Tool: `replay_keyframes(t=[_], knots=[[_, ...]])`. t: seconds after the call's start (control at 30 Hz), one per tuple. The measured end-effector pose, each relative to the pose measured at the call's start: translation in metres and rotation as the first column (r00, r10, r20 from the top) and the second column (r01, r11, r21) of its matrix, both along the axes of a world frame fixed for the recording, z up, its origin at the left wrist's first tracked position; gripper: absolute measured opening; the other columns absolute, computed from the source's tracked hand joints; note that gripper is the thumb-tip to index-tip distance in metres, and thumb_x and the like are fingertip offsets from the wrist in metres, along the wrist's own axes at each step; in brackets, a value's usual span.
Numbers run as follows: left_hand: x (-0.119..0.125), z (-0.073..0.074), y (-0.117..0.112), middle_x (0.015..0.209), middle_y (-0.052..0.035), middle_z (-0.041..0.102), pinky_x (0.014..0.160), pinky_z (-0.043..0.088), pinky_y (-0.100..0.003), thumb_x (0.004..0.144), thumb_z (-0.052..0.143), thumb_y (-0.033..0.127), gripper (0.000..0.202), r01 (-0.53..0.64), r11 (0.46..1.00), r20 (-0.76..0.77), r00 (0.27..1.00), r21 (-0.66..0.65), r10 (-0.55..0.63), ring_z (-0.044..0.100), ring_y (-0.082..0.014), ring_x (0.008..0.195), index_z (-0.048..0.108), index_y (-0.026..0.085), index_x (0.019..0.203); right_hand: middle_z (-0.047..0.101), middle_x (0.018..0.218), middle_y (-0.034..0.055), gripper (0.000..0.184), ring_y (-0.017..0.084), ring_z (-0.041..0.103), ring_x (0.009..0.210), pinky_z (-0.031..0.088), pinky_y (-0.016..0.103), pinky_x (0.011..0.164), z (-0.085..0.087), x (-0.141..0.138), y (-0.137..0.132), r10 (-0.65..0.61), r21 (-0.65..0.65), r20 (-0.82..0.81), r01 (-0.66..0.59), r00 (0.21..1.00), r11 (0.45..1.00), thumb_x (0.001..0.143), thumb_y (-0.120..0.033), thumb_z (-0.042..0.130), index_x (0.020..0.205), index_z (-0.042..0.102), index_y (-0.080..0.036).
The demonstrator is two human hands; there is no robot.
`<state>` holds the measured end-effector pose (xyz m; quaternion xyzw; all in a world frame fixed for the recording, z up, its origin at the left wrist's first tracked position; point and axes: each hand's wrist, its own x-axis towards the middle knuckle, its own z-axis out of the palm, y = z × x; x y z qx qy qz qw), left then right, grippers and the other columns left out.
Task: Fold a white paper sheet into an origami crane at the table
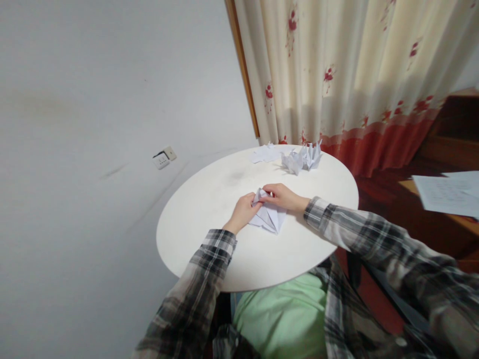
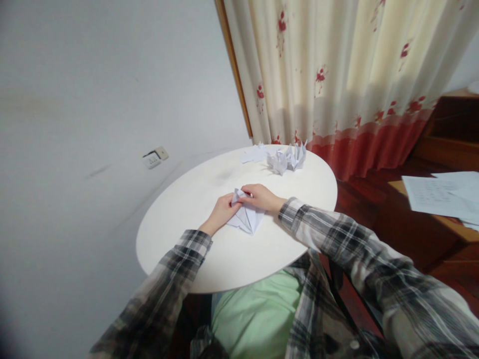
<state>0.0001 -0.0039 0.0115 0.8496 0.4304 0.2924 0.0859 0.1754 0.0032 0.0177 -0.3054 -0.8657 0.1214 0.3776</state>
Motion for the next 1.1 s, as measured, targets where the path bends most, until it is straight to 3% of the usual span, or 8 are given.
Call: replay_keyframes(t=[0.57,1.1], knots=[[0.0004,-0.0021,0.0004,0.067,-0.0002,0.055,0.059,0.036,-0.022,0.076,0.047,0.029,0.019,0.015,1.000,-0.061,0.998,-0.006,-0.015,0.047,-0.0105,0.062,0.057,0.013,0.073,0.042,0.056,-0.0040,0.025,0.006,0.035,0.053,0.026,0.018,0.053,0.0000,-0.0001,0.0014,-0.033,0.041,0.050,0.031,0.998,0.999,0.077,-0.032,0.048,0.060,0.046,-0.014],[0.0020,0.0019,-0.0018,0.059,0.0013,0.049,0.052,0.030,-0.022,0.074,0.051,0.032,0.021,-0.035,0.999,-0.072,0.997,0.016,0.036,0.044,-0.0106,0.057,0.054,0.015,0.064,0.046,0.061,-0.0025,0.015,0.008,0.039,0.057,0.029,0.019,0.057,0.0034,0.0003,-0.0027,-0.057,0.007,0.023,0.057,0.998,0.998,0.075,-0.026,0.049,0.066,0.050,-0.014]])
